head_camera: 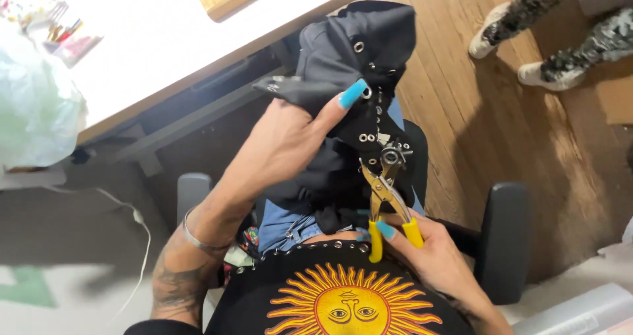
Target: Using a rotary hole punch tool to create holes in a black leather garment
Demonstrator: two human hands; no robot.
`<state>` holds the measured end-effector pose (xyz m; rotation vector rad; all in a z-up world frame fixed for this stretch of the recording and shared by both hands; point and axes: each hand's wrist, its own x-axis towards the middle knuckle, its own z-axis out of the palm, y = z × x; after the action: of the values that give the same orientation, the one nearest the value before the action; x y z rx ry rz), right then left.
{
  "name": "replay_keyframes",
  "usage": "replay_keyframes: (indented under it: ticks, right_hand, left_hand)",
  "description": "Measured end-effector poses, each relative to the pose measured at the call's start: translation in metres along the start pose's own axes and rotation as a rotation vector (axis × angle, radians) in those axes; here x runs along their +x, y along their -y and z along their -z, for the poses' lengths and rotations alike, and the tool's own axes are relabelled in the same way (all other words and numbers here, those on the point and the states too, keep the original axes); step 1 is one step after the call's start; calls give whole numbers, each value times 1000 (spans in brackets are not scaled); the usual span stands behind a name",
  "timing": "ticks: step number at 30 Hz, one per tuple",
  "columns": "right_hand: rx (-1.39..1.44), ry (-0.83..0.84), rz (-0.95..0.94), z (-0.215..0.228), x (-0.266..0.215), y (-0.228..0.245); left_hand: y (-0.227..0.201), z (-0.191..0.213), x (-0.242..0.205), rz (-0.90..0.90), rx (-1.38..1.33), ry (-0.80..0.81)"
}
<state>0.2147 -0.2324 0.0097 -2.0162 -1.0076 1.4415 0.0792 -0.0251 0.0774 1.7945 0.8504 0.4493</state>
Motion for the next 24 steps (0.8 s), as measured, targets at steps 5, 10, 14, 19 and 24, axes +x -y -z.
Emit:
replay_keyframes:
  ticks: [5, 10, 14, 19, 24]
  right_hand:
    - [48, -206, -330, 4, -6, 13]
    - [97, -321, -69, -1, -4, 5]
    - [223, -299, -45, -4, -2, -3]
    - [368, -91, -71, -1, 2, -6]
    - [395, 63, -131, -8, 7, -13]
  left_hand:
    - [-37, -16, 10, 655, -569, 120]
    - [-28, -35, 24, 685, -681, 53]
    - [-45, -26, 24, 763, -342, 121]
    - [-56, -20, 13, 872, -289, 120]
    - [-29, -23, 0, 843, -523, 64]
